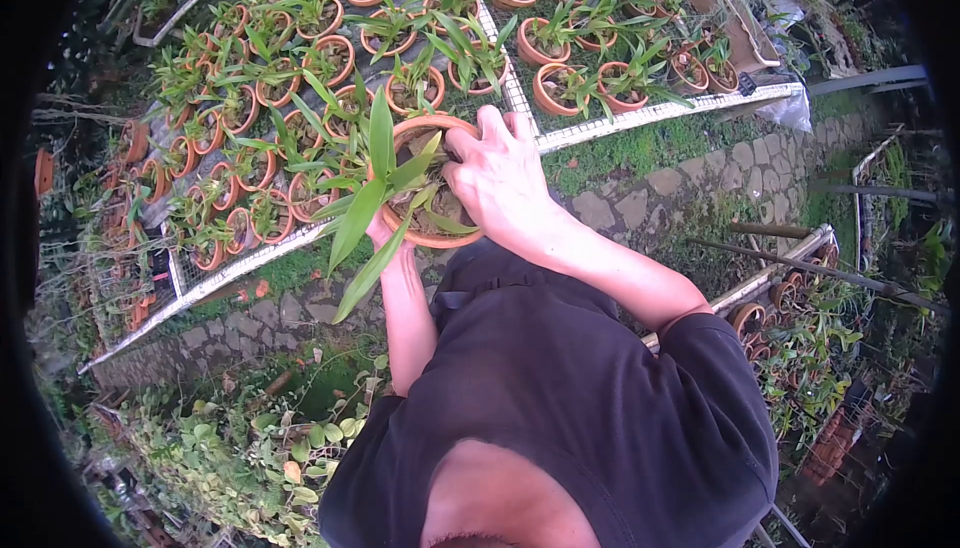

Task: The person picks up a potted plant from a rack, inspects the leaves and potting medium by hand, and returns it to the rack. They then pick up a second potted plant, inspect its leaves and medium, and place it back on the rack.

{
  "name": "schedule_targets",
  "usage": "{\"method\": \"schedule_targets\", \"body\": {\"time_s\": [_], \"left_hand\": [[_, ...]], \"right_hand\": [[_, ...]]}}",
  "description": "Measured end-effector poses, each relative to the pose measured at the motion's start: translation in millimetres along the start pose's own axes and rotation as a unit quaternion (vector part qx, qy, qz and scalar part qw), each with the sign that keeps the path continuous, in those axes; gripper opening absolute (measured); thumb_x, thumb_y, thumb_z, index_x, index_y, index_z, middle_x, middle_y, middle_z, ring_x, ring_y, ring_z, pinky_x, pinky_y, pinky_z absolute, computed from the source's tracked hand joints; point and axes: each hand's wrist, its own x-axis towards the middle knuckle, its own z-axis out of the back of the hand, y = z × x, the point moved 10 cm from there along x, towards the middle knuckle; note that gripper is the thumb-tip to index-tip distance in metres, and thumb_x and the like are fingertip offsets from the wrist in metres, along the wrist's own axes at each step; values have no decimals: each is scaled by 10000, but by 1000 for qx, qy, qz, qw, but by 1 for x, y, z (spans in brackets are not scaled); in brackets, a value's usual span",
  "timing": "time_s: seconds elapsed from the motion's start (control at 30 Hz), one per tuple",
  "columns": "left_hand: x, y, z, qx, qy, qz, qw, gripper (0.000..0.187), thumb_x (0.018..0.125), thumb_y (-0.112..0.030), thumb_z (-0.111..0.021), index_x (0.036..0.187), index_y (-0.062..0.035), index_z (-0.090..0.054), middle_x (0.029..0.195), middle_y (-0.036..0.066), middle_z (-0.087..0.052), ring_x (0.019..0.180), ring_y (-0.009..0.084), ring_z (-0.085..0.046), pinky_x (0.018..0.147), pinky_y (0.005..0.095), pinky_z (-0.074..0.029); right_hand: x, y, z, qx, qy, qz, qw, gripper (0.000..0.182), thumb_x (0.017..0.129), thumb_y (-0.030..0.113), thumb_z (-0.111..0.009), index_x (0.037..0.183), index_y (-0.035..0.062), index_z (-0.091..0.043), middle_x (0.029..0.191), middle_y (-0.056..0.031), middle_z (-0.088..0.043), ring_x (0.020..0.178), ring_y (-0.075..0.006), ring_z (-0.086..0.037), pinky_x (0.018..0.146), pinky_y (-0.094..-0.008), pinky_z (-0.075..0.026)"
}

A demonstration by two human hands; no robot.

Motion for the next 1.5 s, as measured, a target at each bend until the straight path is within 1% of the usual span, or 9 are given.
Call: {"method": "schedule_targets", "body": {"time_s": [0.4, 0.7, 0.93, 1.07, 1.2, 1.3, 1.4, 1.43, 1.5], "left_hand": [[-4, 6, -3, 17, -4, 4, 1000, 520, 946, -308, -580, 1385, -53, -470, 1288, 121, -581, 1144, 256, -600, 986, 431, -508], [0, 15, 19, 25, -42, 13, 999, 532, 964, -307, -549, 1419, -53, -441, 1323, 124, -569, 1176, 252, -587, 1009, 426, -491], [3, 49, 41, 32, -52, 81, 995, 542, 978, -305, -524, 1445, -53, -418, 1351, 126, -559, 1200, 250, -577, 1028, 423, -477], [2, 88, 40, 14, -16, 163, 986, 540, 992, -292, -505, 1465, -55, -399, 1362, 126, -557, 1225, 244, -564, 1043, 414, -464], [5, 134, 45, 49, -49, 193, 979, 517, 1030, -316, -467, 1478, -71, -388, 1398, 103, -540, 1265, 235, -537, 1093, 415, -411], [4, 158, 23, 52, -3, 245, 968, 571, 1031, -343, -477, 1511, -78, -317, 1432, 101, -505, 1285, 225, -525, 1112, 407, -395], [6, 184, 15, 53, -24, 273, 960, 549, 1027, -330, -493, 1483, -67, -340, 1399, 105, -527, 1268, 224, -542, 1081, 405, -432], [6, 197, 17, 46, -27, 291, 955, 538, 1025, -328, -498, 1469, -61, -356, 1385, 104, -538, 1263, 225, -547, 1067, 407, -445], [7, 220, 22, 29, -48, 320, 946, 505, 1016, -304, -515, 1431, -42, -395, 1367, 123, -546, 1257, 247, -553, 1033, 444, -485]], "right_hand": [[5, -3, 3, -5, 3, 25, 1000, 173, 688, 200, -629, 772, 92, -734, 892, -30, -557, 923, -242, -474, 826, -405, -367], [0, -22, 25, 169, 11, 48, 984, 138, 792, 116, -674, 908, 60, -624, 946, -83, -580, 929, -281, -544, 829, -406, -440], [-48, -106, 16, 258, 2, -95, 962, 149, 865, 110, -635, 941, 1, -568, 904, -160, -593, 885, -356, -611, 790, -446, -486], [-119, -180, -45, 67, 188, -244, 949, 206, 900, 195, -606, 925, -9, -621, 918, -201, -653, 889, -395, -658, 785, -468, -526], [-186, -234, -101, -57, 381, -381, 840, 282, 868, 270, -692, 1006, 24, -693, 989, -212, -697, 934, -379, -685, 832, -462, -547], [-209, -250, -133, -74, 332, -359, 869, 305, 814, 342, -744, 924, 58, -746, 907, -216, -713, 871, -367, -707, 805, -454, -557], [-198, -249, -136, 61, 272, -416, 866, 281, 810, 347, -745, 822, 67, -762, 776, -210, -704, 780, -353, -715, 759, -442, -564], [-192, -251, -140, 91, 218, -433, 870, 301, 805, 345, -745, 752, 49, -758, 629, -201, -658, 696, -333, -712, 716, -422, -565], [-194, -249, -188, 307, 203, -414, 833, 404, 926, 354, -636, 1194, 52, -634, 1039, -172, -692, 808, -275, -719, 730, -387, -577]]}}
